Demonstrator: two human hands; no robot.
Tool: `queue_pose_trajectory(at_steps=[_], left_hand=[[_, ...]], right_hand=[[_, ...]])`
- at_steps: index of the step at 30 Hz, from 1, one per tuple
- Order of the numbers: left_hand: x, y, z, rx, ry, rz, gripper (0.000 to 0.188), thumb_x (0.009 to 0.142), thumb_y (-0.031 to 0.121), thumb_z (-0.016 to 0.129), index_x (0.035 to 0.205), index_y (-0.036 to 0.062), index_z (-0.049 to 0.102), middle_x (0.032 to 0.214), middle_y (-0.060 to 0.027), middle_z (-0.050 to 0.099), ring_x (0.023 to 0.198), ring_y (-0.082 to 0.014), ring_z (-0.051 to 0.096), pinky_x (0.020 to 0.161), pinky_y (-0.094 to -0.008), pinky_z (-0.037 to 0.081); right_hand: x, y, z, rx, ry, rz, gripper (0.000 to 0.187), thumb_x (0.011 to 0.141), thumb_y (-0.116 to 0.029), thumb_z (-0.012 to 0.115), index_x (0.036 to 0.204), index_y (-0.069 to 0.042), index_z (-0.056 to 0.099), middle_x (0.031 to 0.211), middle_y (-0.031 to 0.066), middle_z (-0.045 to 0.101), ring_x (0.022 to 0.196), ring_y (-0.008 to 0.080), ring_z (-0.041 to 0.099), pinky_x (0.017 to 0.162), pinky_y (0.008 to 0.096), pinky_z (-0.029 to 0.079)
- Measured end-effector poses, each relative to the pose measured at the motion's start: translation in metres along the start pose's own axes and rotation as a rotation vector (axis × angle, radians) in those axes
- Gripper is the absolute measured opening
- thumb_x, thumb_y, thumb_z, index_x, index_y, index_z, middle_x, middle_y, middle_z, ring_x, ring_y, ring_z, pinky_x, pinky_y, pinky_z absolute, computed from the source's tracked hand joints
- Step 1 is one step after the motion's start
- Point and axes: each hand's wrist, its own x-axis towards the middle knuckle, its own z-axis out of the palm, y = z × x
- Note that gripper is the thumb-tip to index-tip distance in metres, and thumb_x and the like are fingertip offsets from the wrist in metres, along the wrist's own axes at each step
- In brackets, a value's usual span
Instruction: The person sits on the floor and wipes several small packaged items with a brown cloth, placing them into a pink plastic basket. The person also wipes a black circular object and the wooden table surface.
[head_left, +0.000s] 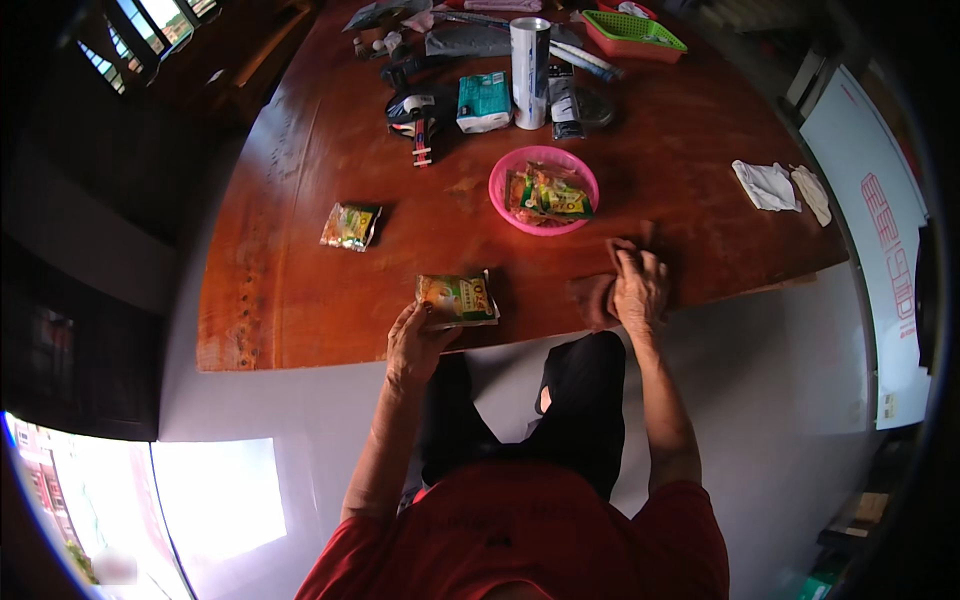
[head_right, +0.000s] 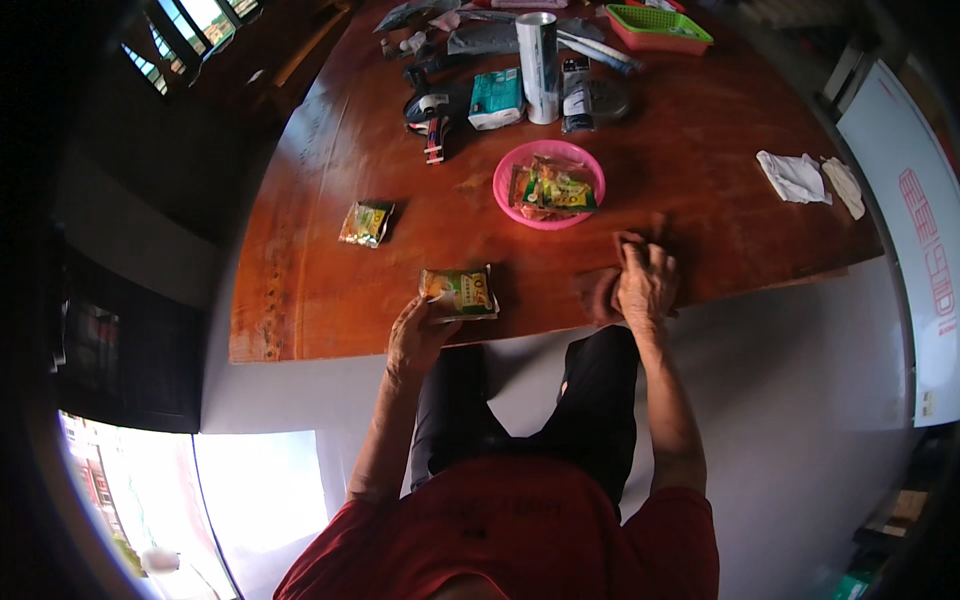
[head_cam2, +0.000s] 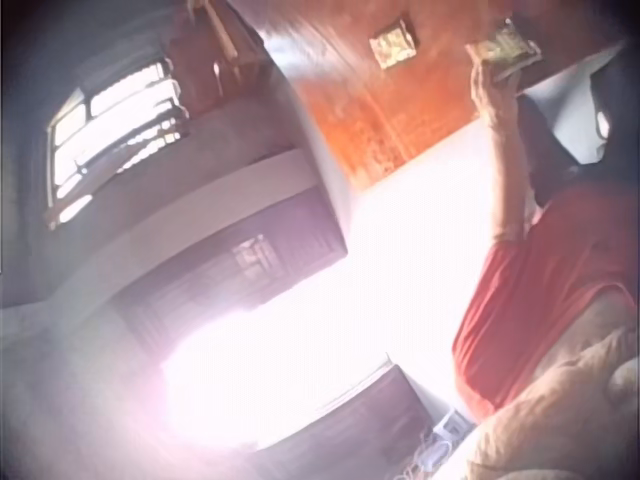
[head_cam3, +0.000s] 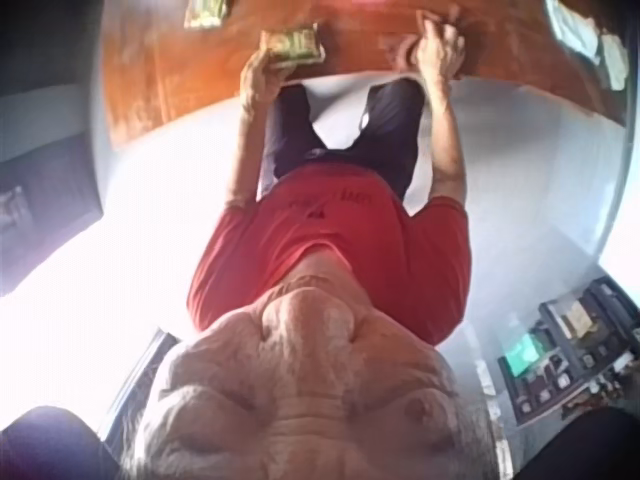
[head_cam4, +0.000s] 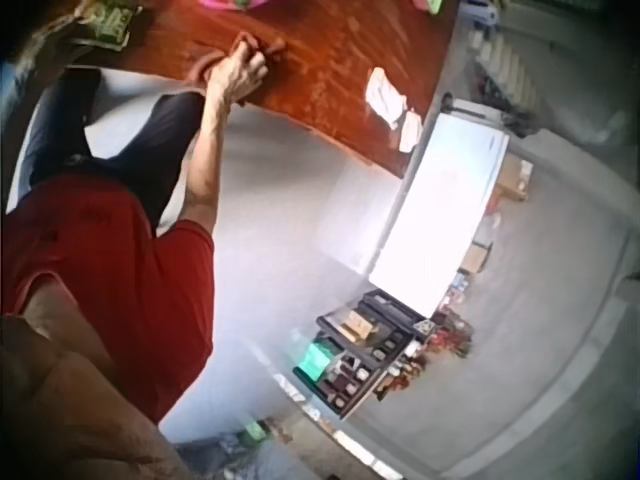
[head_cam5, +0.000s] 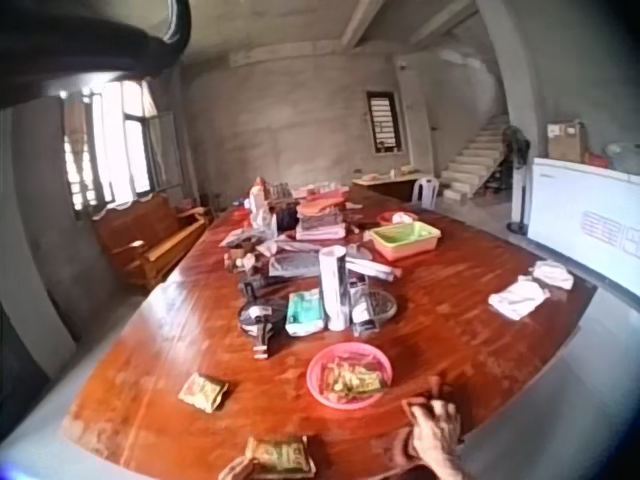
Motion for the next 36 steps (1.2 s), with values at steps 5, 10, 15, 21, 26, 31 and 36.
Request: queue_pose_trajectory(at_steps=[5,10,15,21,26,31,36], left_hand=[[0.032,0.021,0.033,-0.03,-0.227,0.011,0.017,0.1,0.012,0.047,0.112,0.0036,0.057,0.106,-0.0156,0.067,0.101,-0.0318,0.065,0.088,-0.0528,0.055],[0.082,0.019,0.101,-0.007,-0.231,0.049,0.016,0.1,0.008,0.045,0.11,0.002,0.056,0.105,-0.0184,0.067,0.097,-0.0346,0.067,0.088,-0.0544,0.056],[0.135,-0.009,0.145,0.054,-0.133,0.086,0.022,0.099,0.004,0.04,0.115,-0.0043,0.052,0.113,-0.0237,0.063,0.107,-0.0383,0.063,0.094,-0.0556,0.053],[0.168,-0.039,0.173,0.13,0.004,0.257,0.027,0.093,-0.002,0.045,0.12,0.0006,0.048,0.112,-0.0196,0.062,0.104,-0.0364,0.065,0.084,-0.05,0.059],[0.191,-0.038,0.149,0.878,-0.061,0.595,0.056,0.087,0.011,0.067,0.133,-0.0018,0.04,0.127,-0.0219,0.052,0.104,-0.0309,0.061,0.088,-0.0377,0.054],[0.165,-0.039,0.162,1.404,0.159,0.933,0.064,0.081,0.024,0.075,0.136,0.0068,0.048,0.139,-0.0241,0.039,0.127,-0.0413,0.036,0.103,-0.0516,0.036],[0.143,-0.028,0.152,1.72,0.04,1.006,0.053,0.086,0.04,0.068,0.134,0.0204,0.054,0.145,-0.0179,0.037,0.134,-0.0403,0.032,0.106,-0.056,0.029]], right_hand=[[-0.006,-0.001,0.001,-0.125,0.027,0.142,0.041,0.075,-0.015,0.068,0.116,-0.02,0.065,0.118,0.0084,0.055,0.103,0.0337,0.053,0.083,0.0488,0.046],[-0.005,-0.01,-0.001,-0.108,0.062,0.203,0.04,0.075,-0.017,0.067,0.115,-0.021,0.066,0.12,0.0075,0.055,0.104,0.0327,0.053,0.084,0.047,0.045],[-0.004,-0.011,-0.004,-0.078,0.061,0.225,0.038,0.075,-0.017,0.067,0.113,-0.021,0.066,0.119,0.007,0.056,0.104,0.0315,0.053,0.083,0.0451,0.044],[-0.003,-0.011,-0.004,-0.082,0.024,0.265,0.038,0.074,-0.017,0.067,0.112,-0.02,0.066,0.119,0.0071,0.055,0.104,0.0316,0.053,0.082,0.0453,0.044],[-0.002,-0.014,-0.005,-0.076,-0.006,0.259,0.038,0.076,-0.016,0.066,0.114,-0.021,0.065,0.121,0.0074,0.054,0.107,0.0315,0.052,0.083,0.0459,0.044],[-0.004,-0.011,-0.003,-0.084,-0.025,0.281,0.038,0.077,-0.014,0.065,0.114,-0.021,0.064,0.122,0.0075,0.054,0.109,0.0318,0.052,0.083,0.0464,0.045],[-0.001,-0.012,-0.003,-0.083,0.025,0.229,0.039,0.076,-0.015,0.065,0.114,-0.022,0.065,0.121,0.0073,0.056,0.107,0.0336,0.053,0.084,0.0478,0.045]])
